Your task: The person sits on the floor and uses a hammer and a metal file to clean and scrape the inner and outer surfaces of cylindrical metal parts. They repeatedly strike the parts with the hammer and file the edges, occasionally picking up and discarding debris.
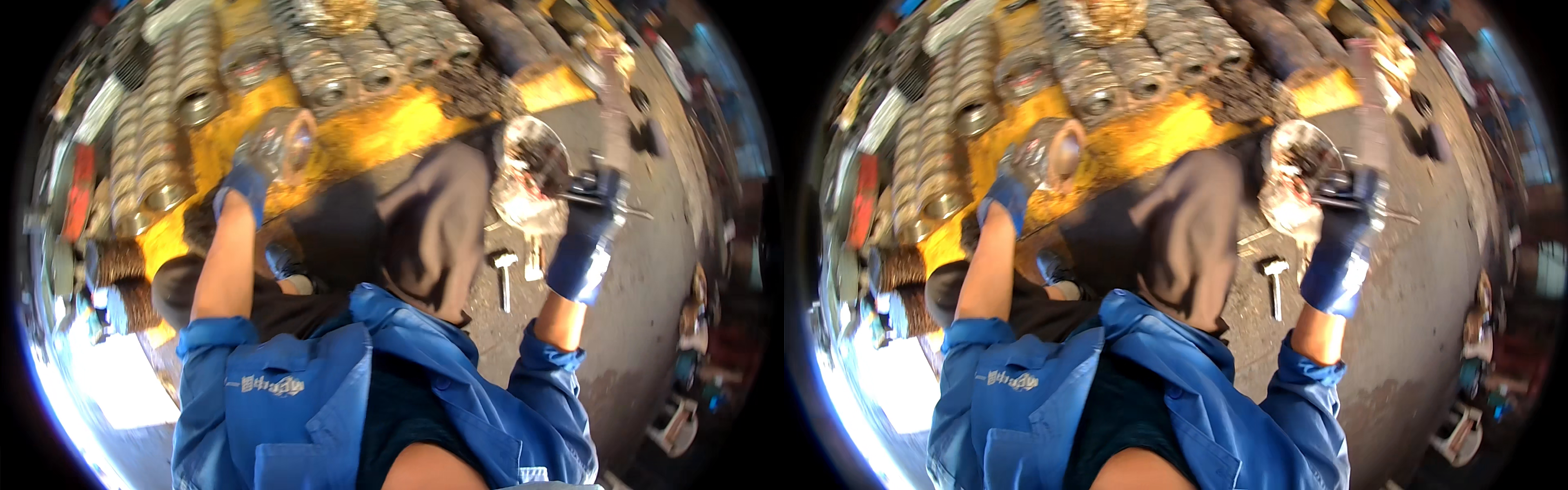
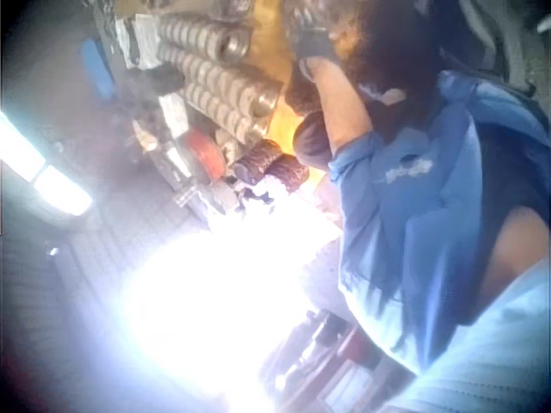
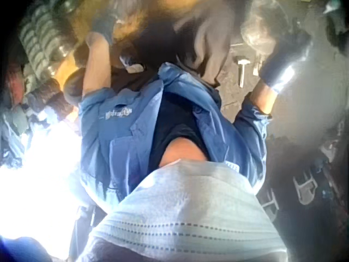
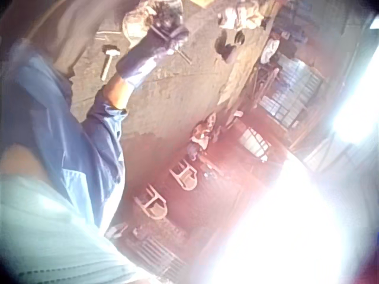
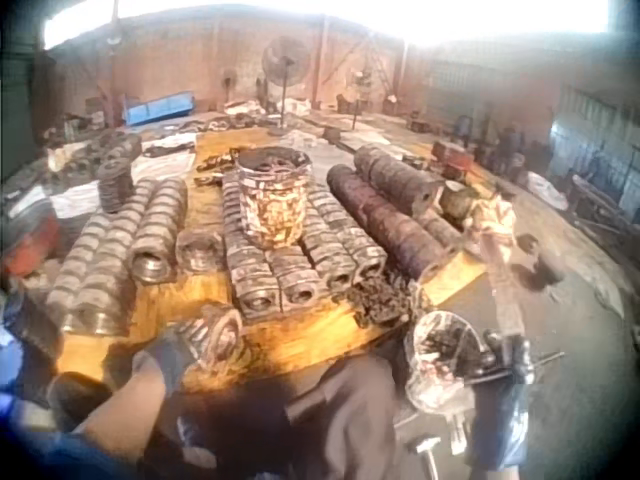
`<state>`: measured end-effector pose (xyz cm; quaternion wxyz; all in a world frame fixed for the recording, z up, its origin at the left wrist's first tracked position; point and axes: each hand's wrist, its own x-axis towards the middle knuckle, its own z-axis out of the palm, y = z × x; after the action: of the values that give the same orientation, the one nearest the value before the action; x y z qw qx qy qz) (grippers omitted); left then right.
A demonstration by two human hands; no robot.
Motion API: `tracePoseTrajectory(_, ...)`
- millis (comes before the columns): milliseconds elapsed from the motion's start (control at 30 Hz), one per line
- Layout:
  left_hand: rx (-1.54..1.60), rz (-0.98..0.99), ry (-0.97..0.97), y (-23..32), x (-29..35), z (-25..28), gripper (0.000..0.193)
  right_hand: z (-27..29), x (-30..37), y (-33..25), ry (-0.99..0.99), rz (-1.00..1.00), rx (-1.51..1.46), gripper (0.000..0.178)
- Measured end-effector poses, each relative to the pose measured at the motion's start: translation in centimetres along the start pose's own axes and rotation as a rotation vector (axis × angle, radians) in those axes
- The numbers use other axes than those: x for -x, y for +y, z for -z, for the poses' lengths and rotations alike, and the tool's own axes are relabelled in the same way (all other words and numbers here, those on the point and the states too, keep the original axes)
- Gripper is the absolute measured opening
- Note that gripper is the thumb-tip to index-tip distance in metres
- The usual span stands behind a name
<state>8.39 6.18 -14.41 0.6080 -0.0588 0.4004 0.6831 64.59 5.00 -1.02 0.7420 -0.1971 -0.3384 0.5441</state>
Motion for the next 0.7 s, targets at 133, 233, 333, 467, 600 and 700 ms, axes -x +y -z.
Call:
tracePoseTrajectory(133, 0.038, 0.036, 0.123, -1.0, -0.4, 2.6, 0.045, 7.5, 2.7, 4.0, 0.398, -0.214, 0.539, 0.034)
tracePoseTrajectory(233, 0.08, 0.065, 0.112, -2.1, -1.3, 4.4, 0.044, 13.5, 5.9, 4.2, 0.299, -0.321, 0.694, 0.044)
tracePoseTrajectory(333, 0.087, 0.081, 0.142, -2.8, -0.2, 4.7, 0.042, 14.0, 7.0, 5.3, 0.4, -0.368, 1.031, 0.043)
tracePoseTrajectory(467, 0.09, 0.124, 0.167, -4.2, 0.2, 4.4, 0.041, 22.3, 8.6, 6.1, 0.091, -0.16, 1.734, 0.041)
tracePoseTrajectory(600, 0.057, 0.122, 0.189, -4.7, 0.8, 5.6, 0.041, 21.4, 8.6, 6.6, -0.108, -0.218, 2.325, 0.041)
tracePoseTrajectory(700, 0.005, 0.153, 0.152, -5.5, 0.3, 6.2, 0.043, 24.7, 9.5, 6.2, -0.28, -0.244, 2.574, 0.053)
